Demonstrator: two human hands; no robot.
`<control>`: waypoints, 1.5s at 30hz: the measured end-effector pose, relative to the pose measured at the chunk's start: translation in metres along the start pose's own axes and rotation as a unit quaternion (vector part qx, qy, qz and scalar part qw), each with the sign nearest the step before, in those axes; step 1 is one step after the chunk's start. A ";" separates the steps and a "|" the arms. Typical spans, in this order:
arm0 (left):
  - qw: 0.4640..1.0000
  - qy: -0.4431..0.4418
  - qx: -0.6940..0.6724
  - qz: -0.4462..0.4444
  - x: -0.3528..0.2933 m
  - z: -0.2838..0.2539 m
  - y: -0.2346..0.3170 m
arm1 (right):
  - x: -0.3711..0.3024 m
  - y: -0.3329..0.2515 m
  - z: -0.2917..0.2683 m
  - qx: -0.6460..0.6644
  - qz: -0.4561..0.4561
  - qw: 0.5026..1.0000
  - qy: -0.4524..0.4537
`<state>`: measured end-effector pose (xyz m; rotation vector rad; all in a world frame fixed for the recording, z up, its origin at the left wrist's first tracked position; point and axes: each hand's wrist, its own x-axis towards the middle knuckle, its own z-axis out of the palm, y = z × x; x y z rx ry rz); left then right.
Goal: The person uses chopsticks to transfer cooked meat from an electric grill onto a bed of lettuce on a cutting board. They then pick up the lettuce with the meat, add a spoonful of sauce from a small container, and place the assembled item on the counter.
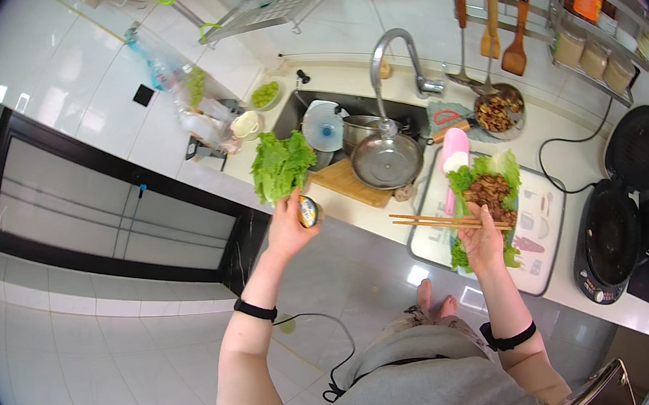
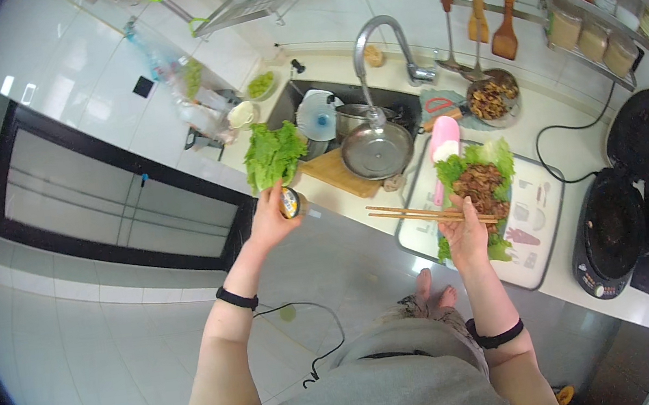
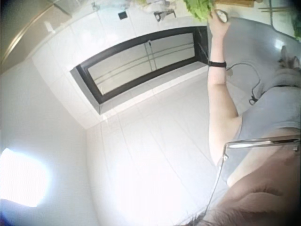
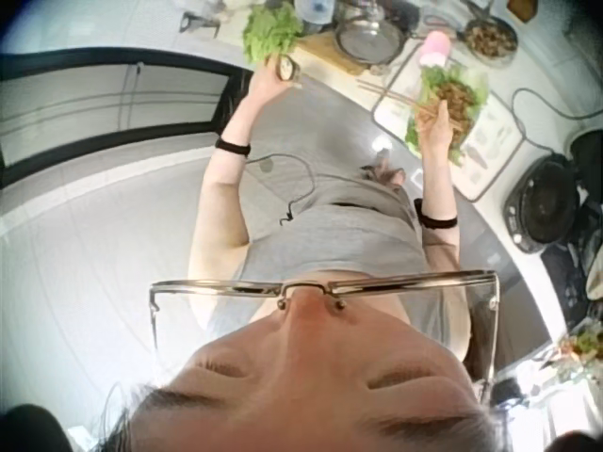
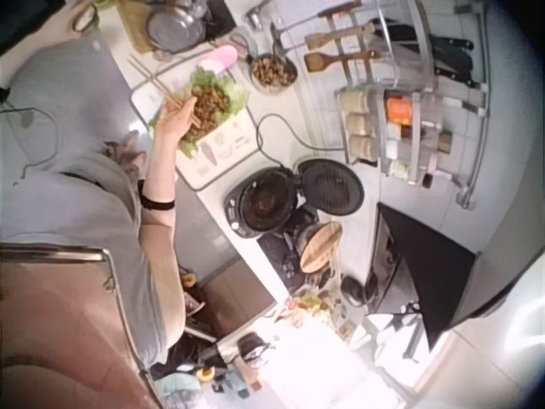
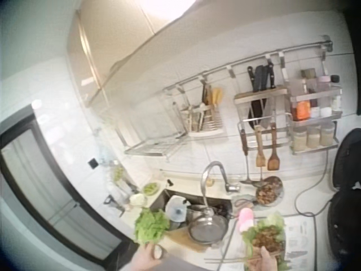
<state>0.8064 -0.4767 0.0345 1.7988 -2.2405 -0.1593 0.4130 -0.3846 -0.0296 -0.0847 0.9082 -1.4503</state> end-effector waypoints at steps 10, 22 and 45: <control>0.986 0.019 0.029 -0.165 0.031 -0.039 -0.178 | 0.012 0.066 0.086 -0.060 0.000 0.998 -0.033; 0.976 0.008 -0.092 -0.196 0.148 0.059 -0.397 | 0.117 0.188 0.203 -0.039 -0.023 0.997 0.064; 0.927 0.052 -0.343 -0.140 0.119 0.110 -0.395 | 0.199 0.308 0.264 -0.634 0.109 0.765 -0.009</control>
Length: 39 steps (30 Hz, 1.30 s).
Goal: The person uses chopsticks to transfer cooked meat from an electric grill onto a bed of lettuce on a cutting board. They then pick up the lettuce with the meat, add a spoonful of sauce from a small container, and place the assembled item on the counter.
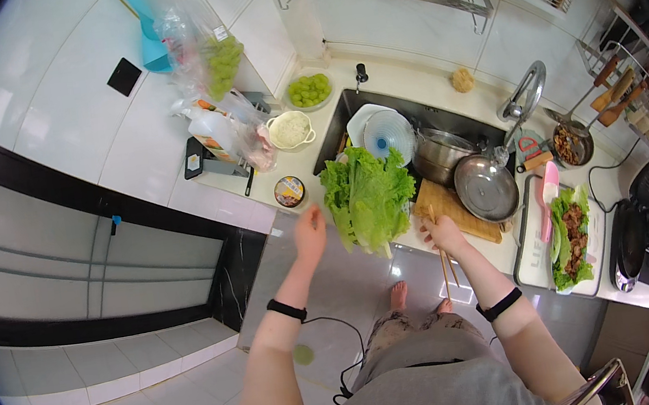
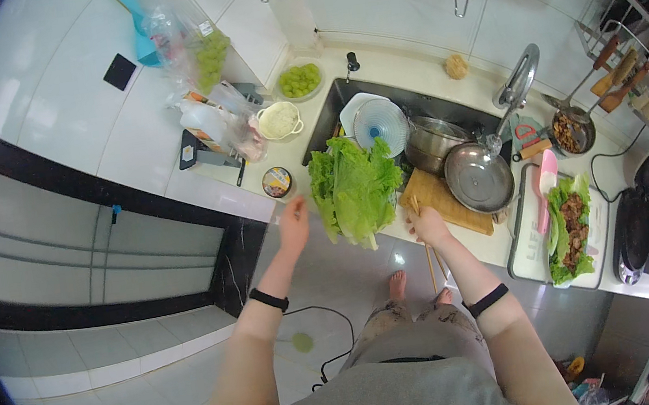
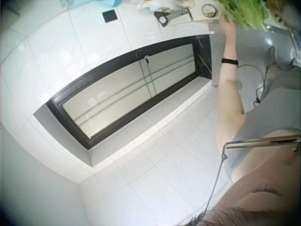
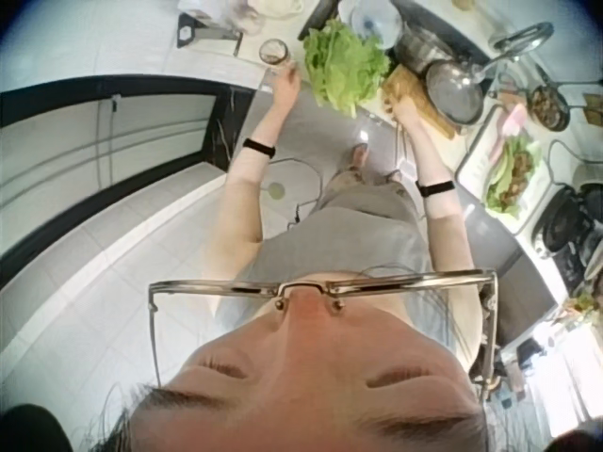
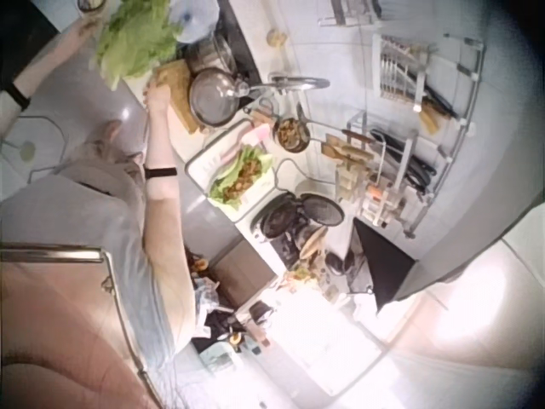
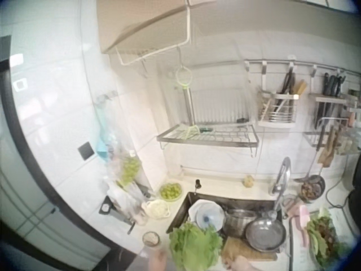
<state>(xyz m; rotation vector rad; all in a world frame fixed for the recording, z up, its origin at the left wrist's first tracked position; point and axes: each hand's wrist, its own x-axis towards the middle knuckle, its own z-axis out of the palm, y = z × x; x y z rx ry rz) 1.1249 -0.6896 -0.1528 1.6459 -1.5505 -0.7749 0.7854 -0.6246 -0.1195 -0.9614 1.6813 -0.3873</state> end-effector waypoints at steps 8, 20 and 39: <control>0.886 -0.193 -0.275 -0.320 -0.010 0.021 -0.011 | 0.025 -0.005 0.023 -0.051 -0.050 0.997 0.004; 0.956 -0.106 -0.107 -0.250 0.001 -0.010 -0.009 | 0.018 -0.022 0.024 -0.019 -0.072 0.997 -0.014; 0.886 -0.449 -0.119 0.018 -0.122 0.194 0.251 | -0.210 0.236 -0.271 0.203 -0.044 0.852 0.480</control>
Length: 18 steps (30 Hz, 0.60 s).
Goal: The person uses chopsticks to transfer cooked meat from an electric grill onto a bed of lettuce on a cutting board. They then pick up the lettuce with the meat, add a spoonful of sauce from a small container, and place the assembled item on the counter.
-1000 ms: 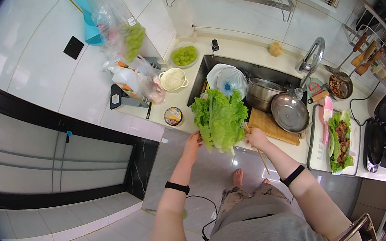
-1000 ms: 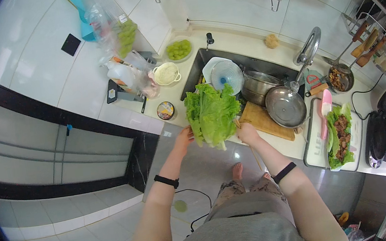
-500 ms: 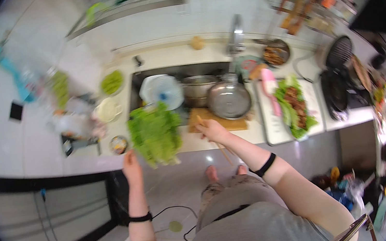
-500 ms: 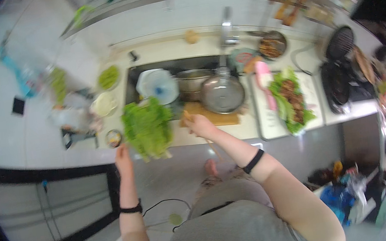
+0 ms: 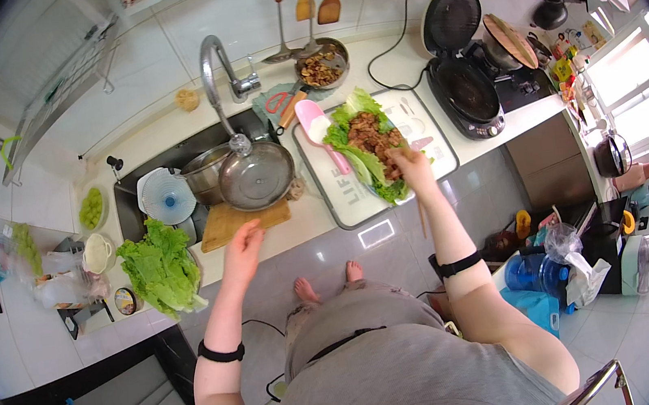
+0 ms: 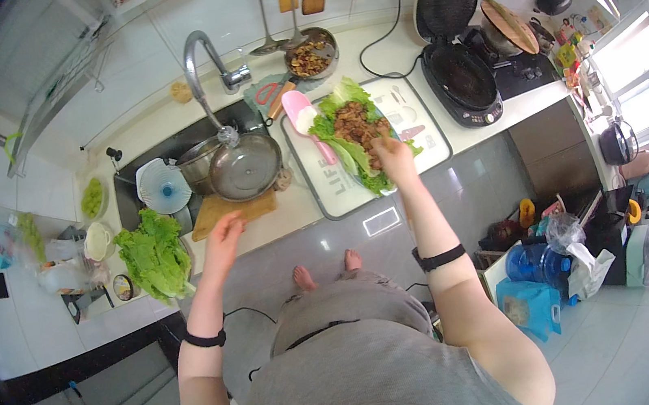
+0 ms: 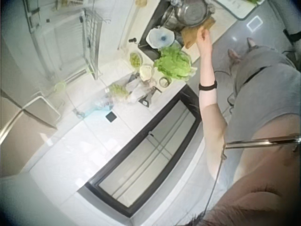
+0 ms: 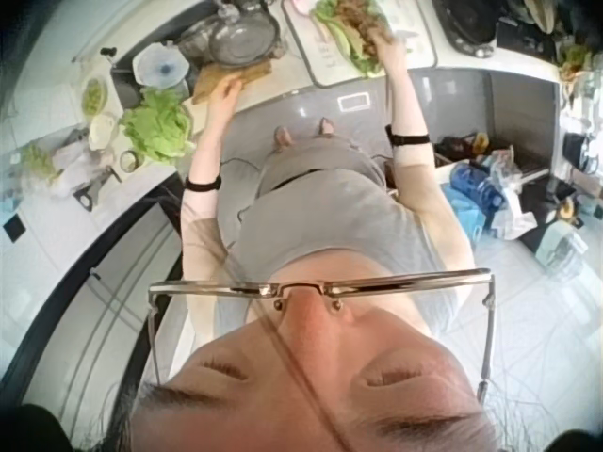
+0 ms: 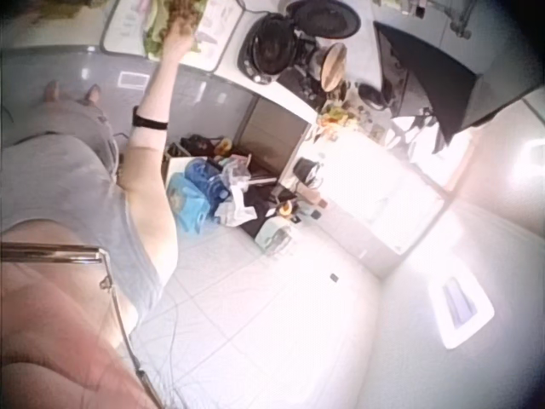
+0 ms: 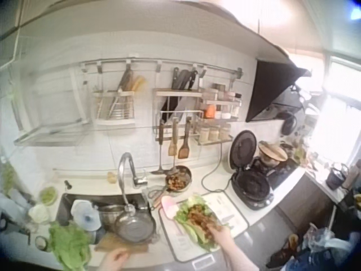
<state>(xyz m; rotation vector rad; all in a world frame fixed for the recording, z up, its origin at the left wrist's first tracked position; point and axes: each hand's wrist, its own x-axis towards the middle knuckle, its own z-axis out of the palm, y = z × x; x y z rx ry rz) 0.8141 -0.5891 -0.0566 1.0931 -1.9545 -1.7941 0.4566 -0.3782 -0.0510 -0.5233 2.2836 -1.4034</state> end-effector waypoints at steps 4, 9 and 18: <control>0.995 -0.095 0.015 -0.025 0.026 0.065 -0.002 | 0.006 0.067 -0.076 -0.015 0.032 0.995 0.089; 0.989 -0.139 0.022 -0.034 0.052 0.131 -0.006 | 0.005 0.114 -0.107 -0.004 0.149 0.987 -0.056; 0.986 -0.155 0.011 -0.064 0.080 0.214 -0.017 | 0.019 0.134 -0.094 0.156 0.255 0.929 -0.218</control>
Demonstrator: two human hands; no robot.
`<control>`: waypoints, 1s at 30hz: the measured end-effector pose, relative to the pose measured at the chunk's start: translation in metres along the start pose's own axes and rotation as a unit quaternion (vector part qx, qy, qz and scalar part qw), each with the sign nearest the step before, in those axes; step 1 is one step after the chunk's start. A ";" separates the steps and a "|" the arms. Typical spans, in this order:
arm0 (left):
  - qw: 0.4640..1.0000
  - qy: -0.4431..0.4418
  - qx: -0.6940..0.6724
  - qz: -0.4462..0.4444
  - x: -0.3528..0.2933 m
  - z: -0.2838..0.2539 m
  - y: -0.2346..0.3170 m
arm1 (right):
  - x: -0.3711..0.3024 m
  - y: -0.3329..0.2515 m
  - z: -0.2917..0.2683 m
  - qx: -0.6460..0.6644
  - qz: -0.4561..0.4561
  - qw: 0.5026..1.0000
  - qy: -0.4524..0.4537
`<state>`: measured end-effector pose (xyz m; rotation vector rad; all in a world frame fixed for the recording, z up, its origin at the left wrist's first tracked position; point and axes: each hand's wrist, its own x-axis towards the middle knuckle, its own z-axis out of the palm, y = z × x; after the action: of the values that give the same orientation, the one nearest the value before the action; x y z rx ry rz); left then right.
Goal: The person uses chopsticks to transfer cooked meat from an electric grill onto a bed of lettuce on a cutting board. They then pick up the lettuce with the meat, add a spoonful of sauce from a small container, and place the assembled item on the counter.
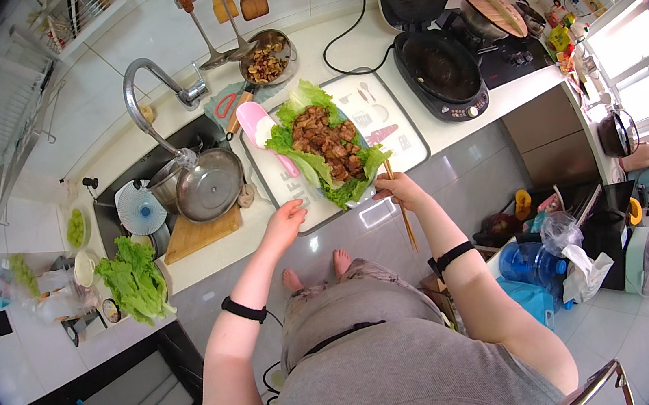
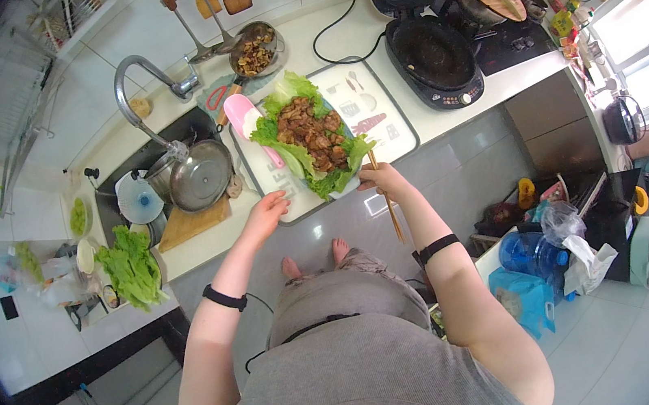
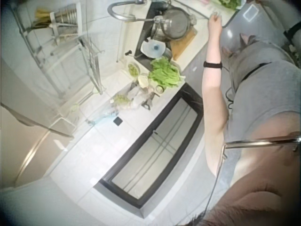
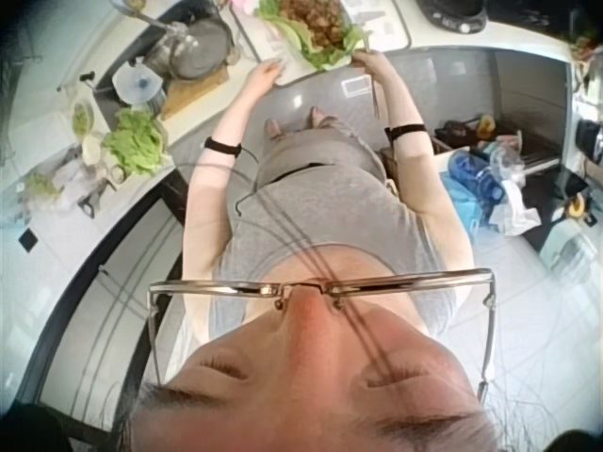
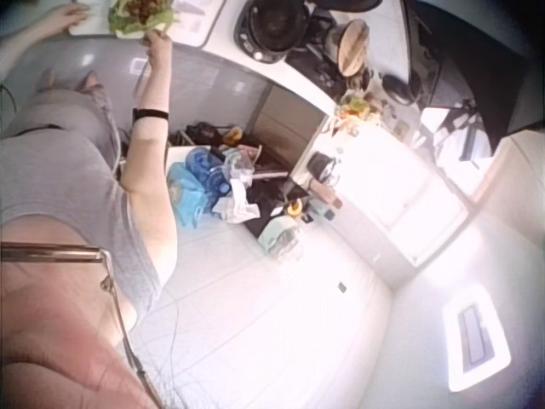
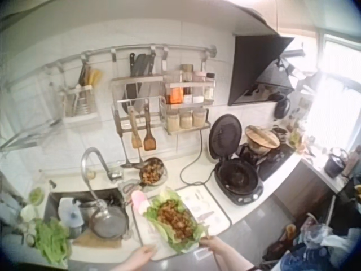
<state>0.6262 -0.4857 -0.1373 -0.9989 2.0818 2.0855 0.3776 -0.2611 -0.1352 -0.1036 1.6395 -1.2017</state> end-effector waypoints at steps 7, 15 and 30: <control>0.998 0.053 0.008 -0.023 0.016 0.028 0.003 | 0.017 0.010 0.007 0.014 -0.010 1.000 -0.002; 0.995 0.032 -0.040 -0.086 0.034 0.043 0.012 | 0.018 0.016 0.015 0.081 -0.040 0.996 0.019; 0.987 -0.094 -0.086 -0.093 0.040 0.066 0.029 | 0.017 0.001 -0.031 0.033 -0.050 0.989 0.136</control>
<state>0.5545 -0.4450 -0.1367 -0.9309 1.6780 2.1953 0.3469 -0.2509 -0.1487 0.0210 1.8454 -1.3931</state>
